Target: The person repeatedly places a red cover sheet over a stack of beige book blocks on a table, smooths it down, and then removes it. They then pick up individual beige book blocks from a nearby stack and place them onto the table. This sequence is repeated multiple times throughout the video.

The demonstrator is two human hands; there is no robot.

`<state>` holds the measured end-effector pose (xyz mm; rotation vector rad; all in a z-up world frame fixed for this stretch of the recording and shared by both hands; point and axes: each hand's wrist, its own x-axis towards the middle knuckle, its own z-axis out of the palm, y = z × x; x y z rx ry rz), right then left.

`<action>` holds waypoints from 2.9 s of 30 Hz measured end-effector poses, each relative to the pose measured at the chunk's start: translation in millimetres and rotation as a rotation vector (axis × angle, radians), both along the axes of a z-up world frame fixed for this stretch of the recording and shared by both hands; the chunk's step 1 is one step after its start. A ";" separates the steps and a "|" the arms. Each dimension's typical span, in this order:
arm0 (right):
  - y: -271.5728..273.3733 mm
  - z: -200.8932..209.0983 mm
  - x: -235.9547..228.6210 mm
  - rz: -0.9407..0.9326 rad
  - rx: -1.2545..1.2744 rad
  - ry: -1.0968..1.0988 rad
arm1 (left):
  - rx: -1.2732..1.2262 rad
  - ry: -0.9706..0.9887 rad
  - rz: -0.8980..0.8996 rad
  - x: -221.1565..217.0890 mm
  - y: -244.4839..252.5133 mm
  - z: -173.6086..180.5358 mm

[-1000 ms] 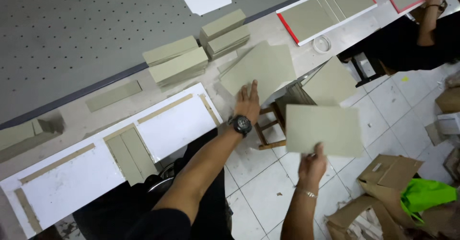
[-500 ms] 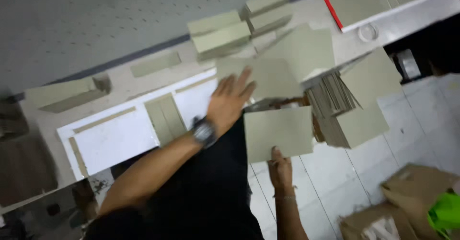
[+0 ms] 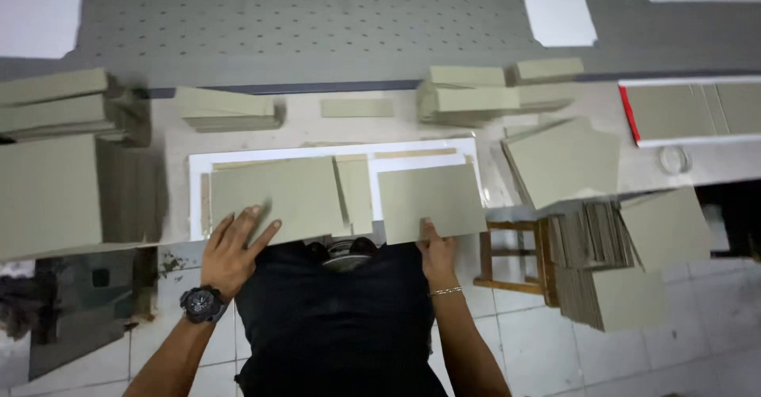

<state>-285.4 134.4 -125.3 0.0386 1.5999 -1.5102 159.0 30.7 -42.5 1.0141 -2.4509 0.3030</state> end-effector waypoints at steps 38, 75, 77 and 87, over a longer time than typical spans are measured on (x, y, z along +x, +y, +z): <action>-112.0 71.9 184.0 1.103 0.011 1.670 | 0.236 0.128 -0.069 27.8 -18.0 -45.3; -135.4 65.4 46.5 0.902 -0.019 1.598 | 0.369 0.218 0.133 -111.8 -87.3 -48.3; -160.2 68.2 61.5 0.960 -0.136 1.611 | 0.370 0.253 0.168 -109.9 -82.6 -45.0; -400.0 89.7 117.6 0.907 -0.483 1.781 | 0.426 0.391 0.226 -104.1 -92.4 -47.6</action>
